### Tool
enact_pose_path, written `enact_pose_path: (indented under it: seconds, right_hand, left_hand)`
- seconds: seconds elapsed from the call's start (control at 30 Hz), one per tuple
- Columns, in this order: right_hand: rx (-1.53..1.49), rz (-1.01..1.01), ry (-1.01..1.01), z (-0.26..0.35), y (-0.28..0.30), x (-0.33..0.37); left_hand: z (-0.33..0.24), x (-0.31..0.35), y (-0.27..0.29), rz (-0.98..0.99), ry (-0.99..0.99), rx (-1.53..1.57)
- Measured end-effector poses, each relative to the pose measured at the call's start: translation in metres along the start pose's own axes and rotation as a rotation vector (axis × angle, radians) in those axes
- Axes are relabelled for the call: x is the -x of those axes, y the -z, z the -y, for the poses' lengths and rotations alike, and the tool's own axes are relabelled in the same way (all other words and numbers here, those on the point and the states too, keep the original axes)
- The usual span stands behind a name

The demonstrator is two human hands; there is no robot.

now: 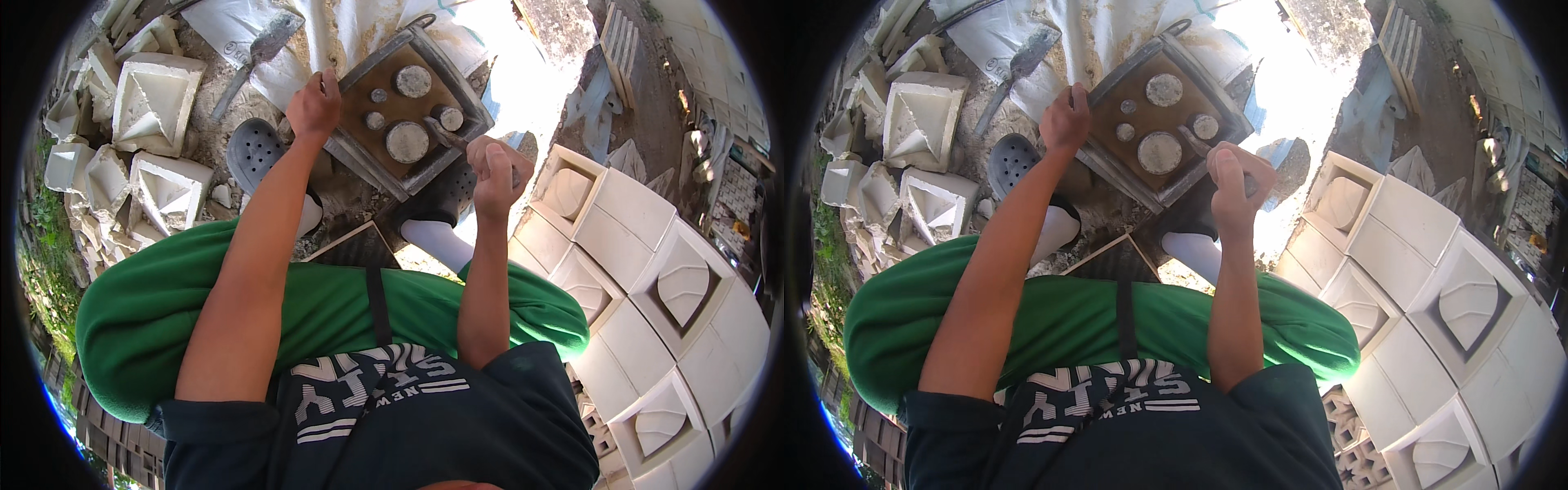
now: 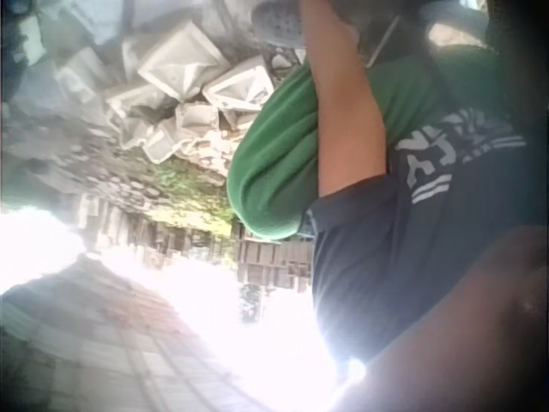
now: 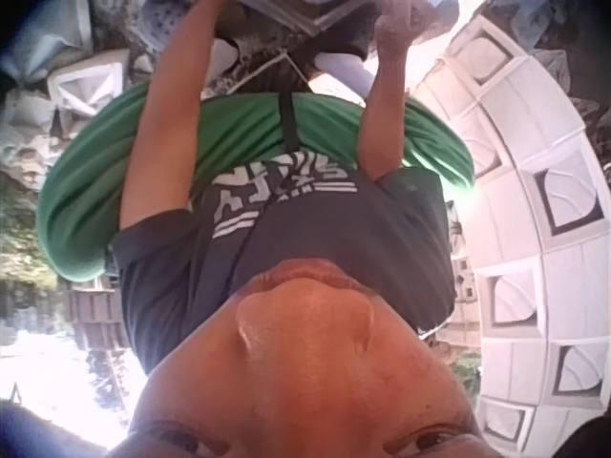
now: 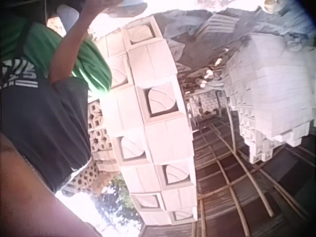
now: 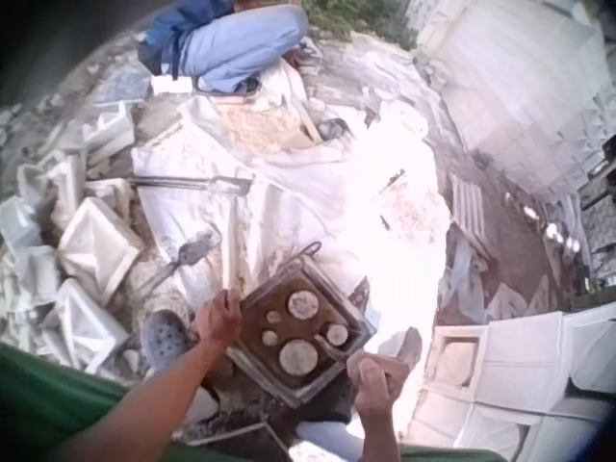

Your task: The person taps around cylindrical inserts inside a square mold frame using a small metal tool.

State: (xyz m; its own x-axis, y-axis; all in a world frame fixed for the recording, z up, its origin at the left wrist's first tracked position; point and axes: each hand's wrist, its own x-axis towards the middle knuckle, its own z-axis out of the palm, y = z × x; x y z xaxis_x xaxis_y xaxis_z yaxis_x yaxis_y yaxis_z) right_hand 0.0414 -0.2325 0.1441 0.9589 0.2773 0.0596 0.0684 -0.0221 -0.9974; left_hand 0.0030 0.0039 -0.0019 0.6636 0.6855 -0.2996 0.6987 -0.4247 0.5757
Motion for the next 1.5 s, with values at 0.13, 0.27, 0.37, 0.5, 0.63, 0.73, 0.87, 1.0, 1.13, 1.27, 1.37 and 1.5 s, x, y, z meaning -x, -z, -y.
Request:
enact_pose_path:
  seconds: [0.13,0.27,0.37,0.5,0.63,0.73,0.87,1.0,1.13,1.27,1.37,1.5]
  right_hand:
    - [0.008,-0.003,-0.012,0.011,0.003,-0.003]
    - [0.118,0.008,0.037,0.003,0.005,0.001]
    - [0.166,0.025,-0.046,0.014,0.006,0.002]
    - [0.092,-0.04,-0.013,0.015,0.009,0.01]
    - [0.11,-0.005,-0.048,0.015,0.006,0.01]
    - [0.121,-0.015,-0.016,0.016,0.006,0.017]
    - [0.149,-0.054,-0.047,0.017,0.002,0.015]
    - [0.094,-0.187,-0.072,-0.002,-0.002,0.023]
    - [0.068,-0.244,-0.13,0.019,-0.005,0.017]
    - [0.113,-0.291,-0.11,0.01,-0.011,0.016]
    - [0.075,-0.401,-0.163,0.03,-0.016,0.021]
    - [0.174,-0.507,-0.17,0.02,-0.021,0.022]
  left_hand:
    - [0.001,0.0,0.003,0.022,0.016,-0.018]
    - [0.0,0.0,0.0,0.013,-0.008,-0.026]
    - [0.002,-0.001,-0.001,0.012,0.007,-0.027]
    - [-0.002,-0.001,0.0,0.002,-0.007,-0.021]
    - [-0.003,0.0,-0.001,-0.038,-0.021,-0.031]
    - [-0.005,0.001,0.0,-0.04,-0.02,-0.025]
    - [-0.003,0.002,0.0,-0.023,-0.003,-0.037]
    - [-0.004,0.004,0.002,-0.018,-0.017,-0.029]
    - [-0.002,0.001,0.001,-0.029,-0.016,-0.029]
    - [-0.001,-0.001,-0.001,-0.042,-0.046,-0.01]
    - [0.001,-0.001,-0.001,-0.043,-0.02,-0.002]
    - [-0.003,0.001,0.0,-0.034,-0.027,-0.01]
